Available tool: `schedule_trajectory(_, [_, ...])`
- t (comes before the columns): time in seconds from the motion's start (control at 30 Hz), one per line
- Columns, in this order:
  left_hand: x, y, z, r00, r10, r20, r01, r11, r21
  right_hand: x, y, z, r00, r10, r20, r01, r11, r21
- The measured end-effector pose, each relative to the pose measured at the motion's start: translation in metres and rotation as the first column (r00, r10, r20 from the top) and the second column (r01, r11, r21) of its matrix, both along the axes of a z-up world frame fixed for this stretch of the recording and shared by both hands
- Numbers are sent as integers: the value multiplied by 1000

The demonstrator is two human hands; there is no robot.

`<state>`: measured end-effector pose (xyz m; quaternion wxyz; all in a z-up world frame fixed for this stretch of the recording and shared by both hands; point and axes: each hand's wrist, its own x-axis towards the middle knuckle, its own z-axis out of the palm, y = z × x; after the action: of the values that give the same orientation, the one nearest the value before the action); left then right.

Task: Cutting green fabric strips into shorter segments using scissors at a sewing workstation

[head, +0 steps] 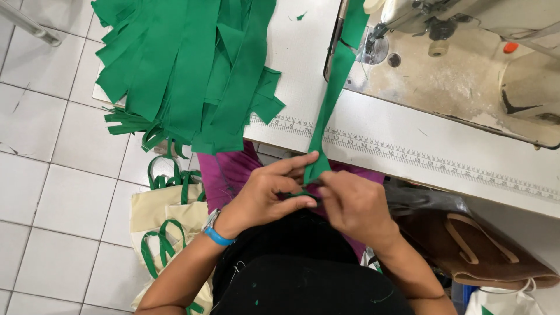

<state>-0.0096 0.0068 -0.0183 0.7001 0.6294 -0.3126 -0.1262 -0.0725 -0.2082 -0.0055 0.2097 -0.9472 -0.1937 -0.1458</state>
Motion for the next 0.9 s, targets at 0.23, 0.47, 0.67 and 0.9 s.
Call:
schedule_trajectory(0.23, [-10, 13, 30, 869, -495, -17, 495, 868, 51, 18, -3, 0, 797, -47, -602, 360, 837, 412])
schedule_trajectory(0.47, [31, 24, 75, 844, -533, 61, 515, 837, 186, 13, 19, 18, 777, 50, -627, 367, 773, 517])
schedule_trajectory(0.67, [19, 2, 80, 573, -815, 86, 800, 579, 159, 8, 11, 5, 823, 199, -532, 226, 745, 628])
schedule_trajectory(0.9, [117, 29, 110, 873, -265, 410, 83, 908, 412, -12, 9, -2, 881, 113, -460, 184, 814, 551])
